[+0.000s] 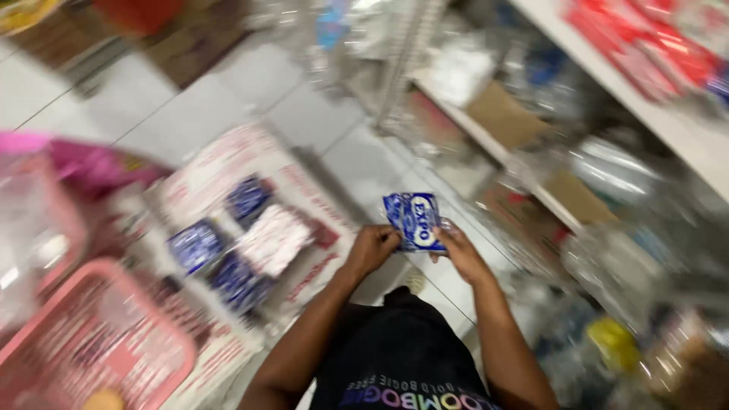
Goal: The person picks up packets of plastic bags and places them onto a shelf. They then move several blue Expo-branded packets and small white patterned packets from a large bag onto the shelf.
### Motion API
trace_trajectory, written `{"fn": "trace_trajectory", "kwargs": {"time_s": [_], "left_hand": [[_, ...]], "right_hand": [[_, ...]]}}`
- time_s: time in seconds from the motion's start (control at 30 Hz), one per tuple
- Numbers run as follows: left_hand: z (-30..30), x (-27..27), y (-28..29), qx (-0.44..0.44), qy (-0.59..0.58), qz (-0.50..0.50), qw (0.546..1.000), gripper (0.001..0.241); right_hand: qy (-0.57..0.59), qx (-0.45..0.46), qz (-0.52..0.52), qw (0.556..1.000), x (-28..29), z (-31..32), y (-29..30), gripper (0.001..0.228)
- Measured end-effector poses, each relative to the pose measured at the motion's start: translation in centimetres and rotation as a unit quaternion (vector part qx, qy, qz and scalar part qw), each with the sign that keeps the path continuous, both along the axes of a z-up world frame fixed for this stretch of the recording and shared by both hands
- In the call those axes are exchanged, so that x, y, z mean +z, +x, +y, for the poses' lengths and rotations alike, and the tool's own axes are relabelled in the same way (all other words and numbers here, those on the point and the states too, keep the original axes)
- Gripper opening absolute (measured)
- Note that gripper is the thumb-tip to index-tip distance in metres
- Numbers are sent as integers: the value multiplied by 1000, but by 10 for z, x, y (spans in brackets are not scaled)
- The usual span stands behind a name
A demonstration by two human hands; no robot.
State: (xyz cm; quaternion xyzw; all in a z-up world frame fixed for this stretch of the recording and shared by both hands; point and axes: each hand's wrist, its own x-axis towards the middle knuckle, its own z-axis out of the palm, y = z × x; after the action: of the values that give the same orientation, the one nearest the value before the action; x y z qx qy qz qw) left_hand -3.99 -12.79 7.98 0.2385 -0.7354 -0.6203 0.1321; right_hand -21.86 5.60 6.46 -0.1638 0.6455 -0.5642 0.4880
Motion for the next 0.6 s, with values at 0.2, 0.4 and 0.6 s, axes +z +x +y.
{"fn": "trace_trajectory", "kwargs": {"time_s": [0.2, 0.4, 0.6], "left_hand": [[96, 20, -155, -95, -37, 83, 991, 26], [199, 69, -280, -201, -56, 156, 966, 34], [217, 137, -383, -170, -138, 321, 921, 23]], "right_hand": [[-65, -244, -43, 967, 6, 125, -49, 38], [-133, -367, 53, 919, 29, 235, -135, 40], [-138, -411, 163, 886, 128, 237, -235, 49]]}}
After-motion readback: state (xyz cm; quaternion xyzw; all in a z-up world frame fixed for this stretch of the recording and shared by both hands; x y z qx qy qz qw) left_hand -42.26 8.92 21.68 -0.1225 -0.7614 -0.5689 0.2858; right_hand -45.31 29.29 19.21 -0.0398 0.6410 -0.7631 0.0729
